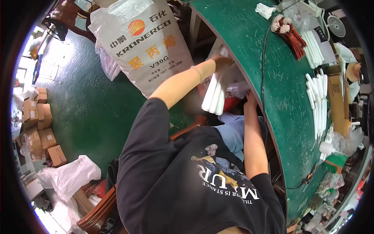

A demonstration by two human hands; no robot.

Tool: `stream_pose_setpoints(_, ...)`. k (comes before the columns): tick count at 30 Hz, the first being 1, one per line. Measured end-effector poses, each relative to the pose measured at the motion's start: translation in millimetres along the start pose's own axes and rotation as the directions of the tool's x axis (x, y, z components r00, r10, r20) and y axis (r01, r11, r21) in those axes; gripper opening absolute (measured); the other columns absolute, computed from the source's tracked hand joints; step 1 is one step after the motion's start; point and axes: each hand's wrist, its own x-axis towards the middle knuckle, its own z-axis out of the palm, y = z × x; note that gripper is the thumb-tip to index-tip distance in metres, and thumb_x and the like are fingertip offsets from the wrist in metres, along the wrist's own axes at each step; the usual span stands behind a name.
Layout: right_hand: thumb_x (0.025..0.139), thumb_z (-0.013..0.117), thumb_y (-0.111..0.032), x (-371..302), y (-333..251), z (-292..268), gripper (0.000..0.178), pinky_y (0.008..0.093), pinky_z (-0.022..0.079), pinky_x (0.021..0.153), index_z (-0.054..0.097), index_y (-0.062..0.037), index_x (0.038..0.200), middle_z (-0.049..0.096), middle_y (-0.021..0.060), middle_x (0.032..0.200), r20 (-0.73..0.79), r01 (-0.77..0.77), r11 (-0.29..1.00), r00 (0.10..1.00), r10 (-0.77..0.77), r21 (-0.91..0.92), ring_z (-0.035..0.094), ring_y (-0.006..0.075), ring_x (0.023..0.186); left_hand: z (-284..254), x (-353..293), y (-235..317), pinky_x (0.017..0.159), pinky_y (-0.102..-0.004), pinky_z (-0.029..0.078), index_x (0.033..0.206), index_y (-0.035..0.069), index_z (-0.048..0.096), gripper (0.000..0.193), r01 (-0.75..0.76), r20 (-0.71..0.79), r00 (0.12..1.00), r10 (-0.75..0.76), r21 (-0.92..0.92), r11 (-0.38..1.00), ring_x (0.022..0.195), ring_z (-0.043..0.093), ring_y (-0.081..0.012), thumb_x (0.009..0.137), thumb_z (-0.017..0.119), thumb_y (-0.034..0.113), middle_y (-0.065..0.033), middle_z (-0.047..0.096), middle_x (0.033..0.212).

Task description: Assembling small components by gluing wires into white tubes and trimming them with scissors at a factory workstation.

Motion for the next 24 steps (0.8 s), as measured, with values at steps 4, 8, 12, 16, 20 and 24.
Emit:
stream_pose_setpoints(4,0.084,0.058,-0.023,-7.0,11.7,-4.8,0.028,0.0302,0.042,0.079,0.058,-0.0163,0.111,0.058,0.0052,0.107,-0.083,0.119,0.986,0.990,-0.109,0.117,0.053,0.0220,0.096,5.7,14.5,-1.6,0.061,-0.0336,0.048,0.097,-0.002,0.058,0.039,-0.056,-0.017,0.998,0.057,0.070,0.996,0.073,0.060,-0.0244,0.064,0.071,0.014,-0.0131,0.061,0.082)
stream_pose_setpoints(8,0.084,0.057,-0.024,24.3,-2.8,35.9,0.029,0.0310,0.042,0.079,0.058,-0.0164,0.112,0.058,0.0052,0.108,-0.095,0.155,0.983,0.985,-0.146,0.098,0.053,0.0223,0.097,35.6,14.5,2.4,0.063,-0.0350,0.046,0.098,-0.001,0.057,0.040,-0.113,0.026,0.994,0.110,0.153,0.982,0.075,0.058,-0.0249,0.065,0.070,0.016,-0.0128,0.060,0.084)
stream_pose_setpoints(12,0.085,0.057,-0.024,36.0,1.7,19.8,0.029,0.0318,0.041,0.080,0.057,-0.0166,0.113,0.057,0.0051,0.109,-0.101,0.184,0.981,0.979,-0.177,0.067,0.052,0.0225,0.098,59.1,10.4,8.9,0.064,-0.0363,0.044,0.100,0.000,0.056,0.042,-0.164,0.064,0.986,0.154,0.227,0.960,0.078,0.056,-0.0255,0.065,0.069,0.019,-0.0125,0.058,0.087)
stream_pose_setpoints(16,0.085,0.057,-0.025,-6.8,33.8,-15.2,0.030,0.0326,0.041,0.080,0.056,-0.0167,0.113,0.057,0.0051,0.110,-0.035,0.177,0.984,0.984,-0.176,0.025,0.052,0.0228,0.099,49.4,19.8,5.2,0.066,-0.0376,0.042,0.102,0.001,0.055,0.044,-0.201,0.026,0.979,0.203,0.296,0.934,0.080,0.054,-0.0260,0.065,0.069,0.021,-0.0123,0.057,0.089)
stream_pose_setpoints(20,0.085,0.057,-0.025,-4.3,36.8,-25.2,0.031,0.0333,0.041,0.081,0.056,-0.0168,0.114,0.056,0.0050,0.111,-0.029,0.206,0.978,0.978,-0.206,-0.020,0.052,0.0230,0.099,64.3,31.0,-4.2,0.067,-0.0390,0.041,0.103,0.002,0.054,0.046,-0.242,0.060,0.970,0.236,0.355,0.903,0.082,0.053,-0.0265,0.065,0.068,0.023,-0.0120,0.055,0.092)
stream_pose_setpoints(24,0.085,0.057,-0.026,13.1,41.0,-15.4,0.031,0.0341,0.041,0.081,0.055,-0.0169,0.115,0.056,0.0050,0.112,0.003,0.197,0.980,0.980,-0.197,-0.041,0.051,0.0233,0.100,64.4,32.8,-7.0,0.069,-0.0403,0.039,0.105,0.003,0.053,0.048,-0.272,0.064,0.960,0.273,0.446,0.853,0.085,0.051,-0.0271,0.065,0.067,0.025,-0.0117,0.054,0.094)
